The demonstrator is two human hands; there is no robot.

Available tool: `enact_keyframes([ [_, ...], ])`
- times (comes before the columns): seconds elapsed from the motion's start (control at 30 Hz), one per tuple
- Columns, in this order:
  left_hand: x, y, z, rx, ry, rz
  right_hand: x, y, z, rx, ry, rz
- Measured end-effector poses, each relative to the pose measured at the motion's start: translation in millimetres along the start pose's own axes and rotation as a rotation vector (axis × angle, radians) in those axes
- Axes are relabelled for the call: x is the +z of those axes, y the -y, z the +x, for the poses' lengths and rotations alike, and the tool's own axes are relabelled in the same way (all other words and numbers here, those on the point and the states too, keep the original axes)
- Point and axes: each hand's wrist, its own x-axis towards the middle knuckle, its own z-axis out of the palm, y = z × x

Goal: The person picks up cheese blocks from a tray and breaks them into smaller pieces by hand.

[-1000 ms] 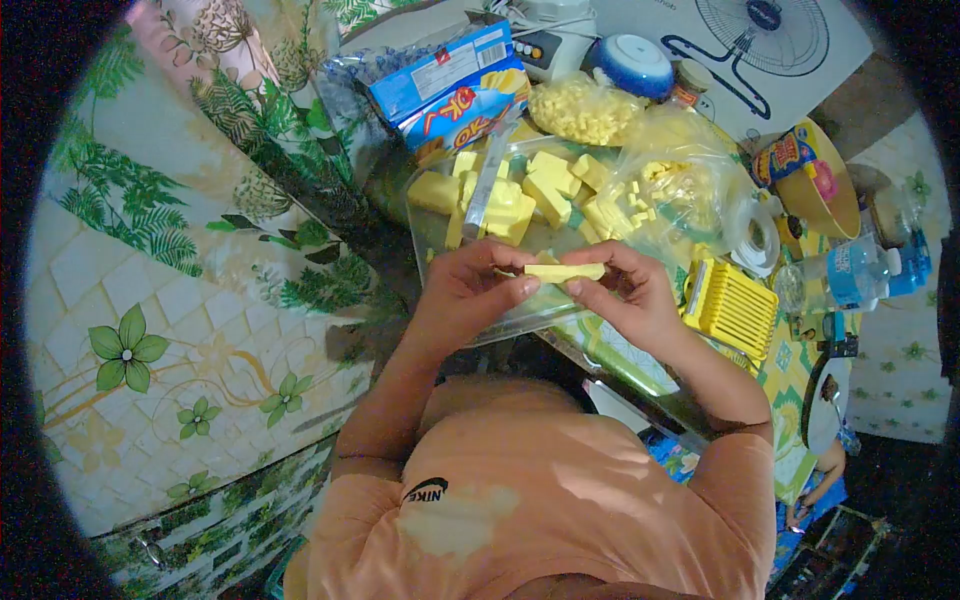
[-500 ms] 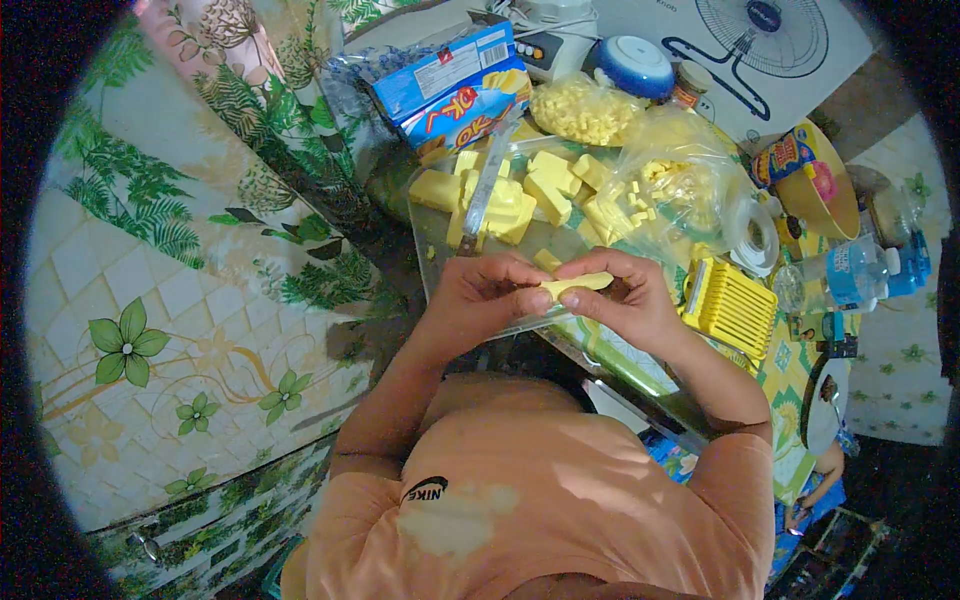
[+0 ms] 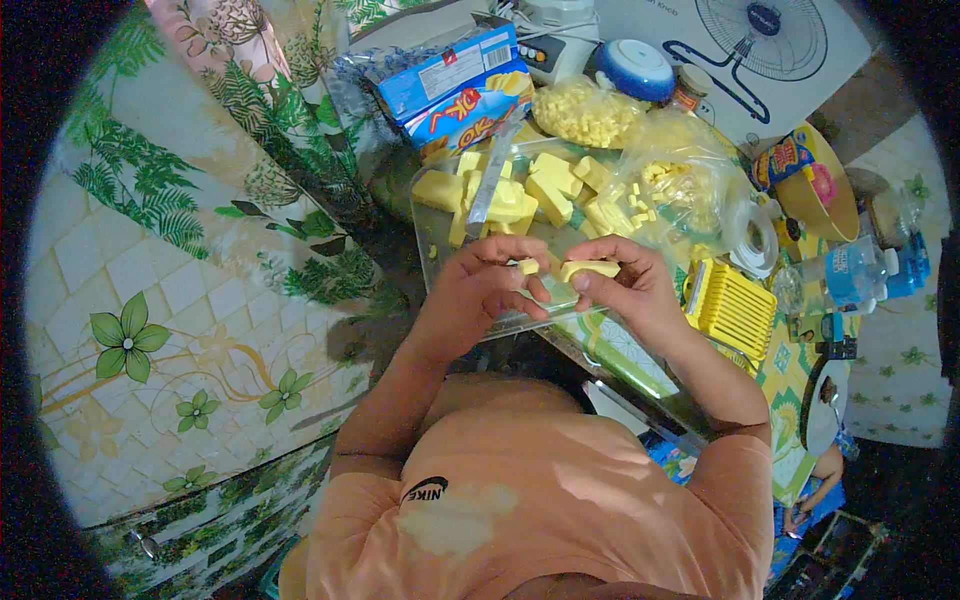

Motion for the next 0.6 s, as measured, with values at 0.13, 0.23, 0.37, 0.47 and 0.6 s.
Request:
enact_keyframes([
  [0.13, -2, 3, 4, -0.054, -0.032, -0.142, 3, -3, 2, -0.033, -0.045, 0.013],
  [0.23, 2, 6, 3, -0.054, -0.034, 0.085, -1, -10, 3, 0.022, -0.012, -0.023],
  [0.37, 4, 12, 3, 0.044, -0.007, 0.297, 3, -11, 2, -0.009, 0.012, -0.014],
  [0.47, 8, 11, 4, 0.045, -0.017, 0.289, 3, -12, 2, 0.005, 0.016, -0.002],
  [0.6, 6, 12, 4, 0.010, -0.008, 0.259, 2, -11, 2, 0.029, 0.023, 0.043],
])
